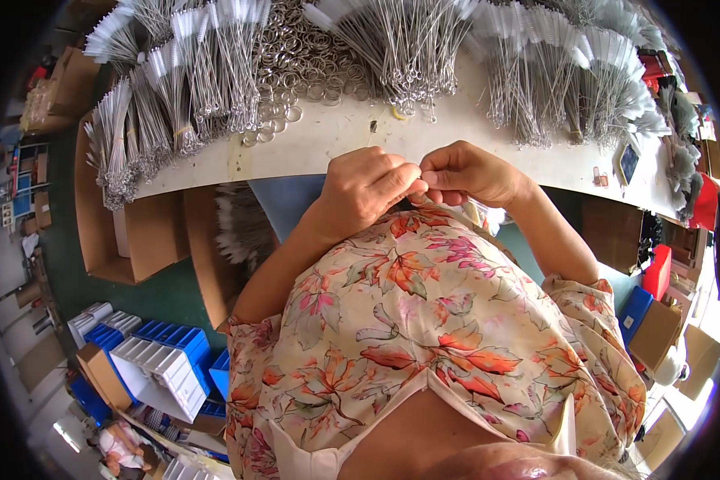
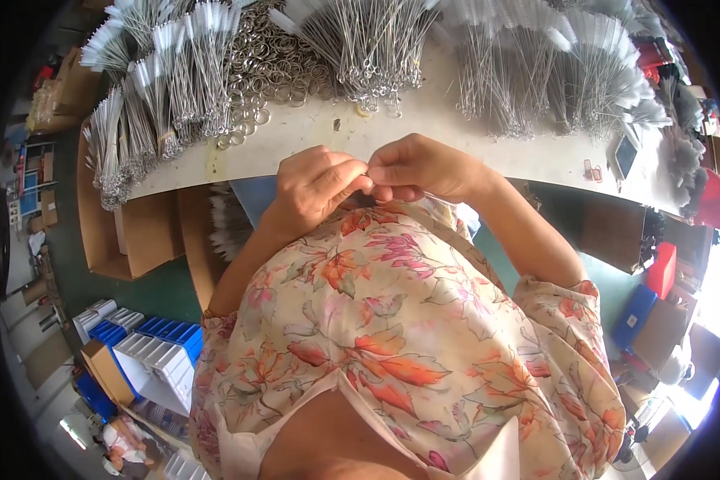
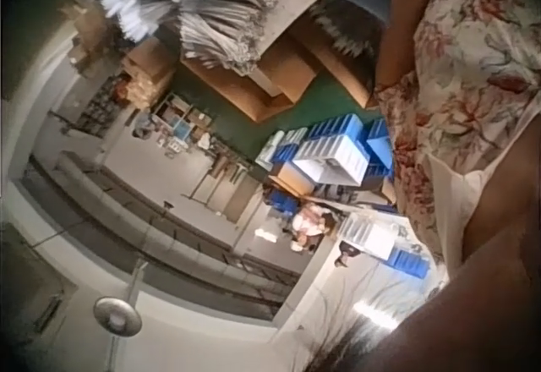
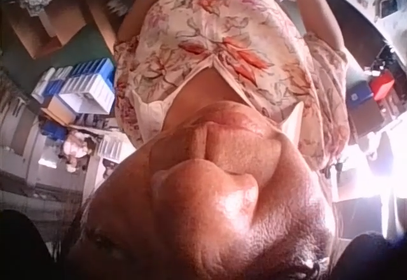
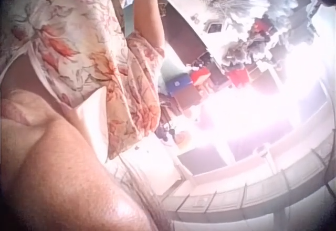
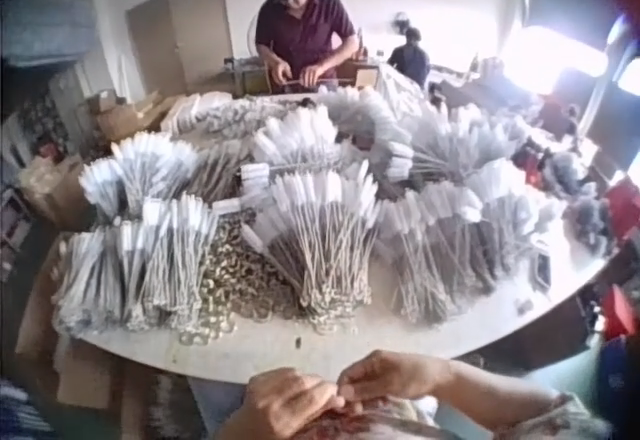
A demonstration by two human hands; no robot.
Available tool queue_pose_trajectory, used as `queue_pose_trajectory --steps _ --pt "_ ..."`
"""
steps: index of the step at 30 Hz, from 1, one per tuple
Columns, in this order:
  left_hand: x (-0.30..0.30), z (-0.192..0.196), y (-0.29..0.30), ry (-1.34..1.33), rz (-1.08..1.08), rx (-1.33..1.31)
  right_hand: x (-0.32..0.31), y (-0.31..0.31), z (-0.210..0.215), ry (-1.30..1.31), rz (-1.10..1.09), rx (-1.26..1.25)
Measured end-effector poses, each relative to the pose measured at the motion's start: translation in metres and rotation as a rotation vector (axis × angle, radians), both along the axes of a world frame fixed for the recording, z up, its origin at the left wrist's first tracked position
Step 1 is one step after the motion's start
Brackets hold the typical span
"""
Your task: The person is assembling bottle brushes by attaching metal rings to wire handles and organizing them into sets.
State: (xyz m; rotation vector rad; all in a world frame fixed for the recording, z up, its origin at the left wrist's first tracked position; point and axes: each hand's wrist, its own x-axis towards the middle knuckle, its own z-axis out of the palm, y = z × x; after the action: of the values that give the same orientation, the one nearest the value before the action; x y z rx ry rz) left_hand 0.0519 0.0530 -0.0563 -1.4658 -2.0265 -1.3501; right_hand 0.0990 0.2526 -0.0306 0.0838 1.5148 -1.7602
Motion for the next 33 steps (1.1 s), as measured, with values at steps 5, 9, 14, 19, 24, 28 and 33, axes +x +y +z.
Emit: queue_pose_trajectory --steps 5,9,14,19,24,28,33 --pt "-0.048 -0.004 -0.012 -0.262 0.332 -0.221 -0.004 0.015 0.006 0.712 -0.061 0.717" --pt "-0.107 -0.023 -0.026 -0.170 0.649 -0.454 -0.006 0.005 -0.014 0.912 0.551 1.583" --pt "-0.118 -0.041 -0.018 -0.196 0.635 -0.423 -0.024 -0.008 -0.023 0.957 -0.067 1.015" --pt "-0.118 -0.034 -0.017 -0.202 0.660 -0.448 -0.048 -0.020 0.007 0.750 -0.390 0.538" --pt "-0.118 -0.032 -0.016 -0.425 0.636 -0.282 -0.067 -0.033 0.019 0.688 -0.434 0.364" --pt "-0.095 0.018 -0.020 -1.281 0.062 0.397 -0.078 -0.036 0.028 0.722 -0.453 0.299" --pt "-0.082 0.033 -0.012 -1.191 -0.101 0.424 -0.084 -0.049 0.050 0.592 -0.488 -0.025"
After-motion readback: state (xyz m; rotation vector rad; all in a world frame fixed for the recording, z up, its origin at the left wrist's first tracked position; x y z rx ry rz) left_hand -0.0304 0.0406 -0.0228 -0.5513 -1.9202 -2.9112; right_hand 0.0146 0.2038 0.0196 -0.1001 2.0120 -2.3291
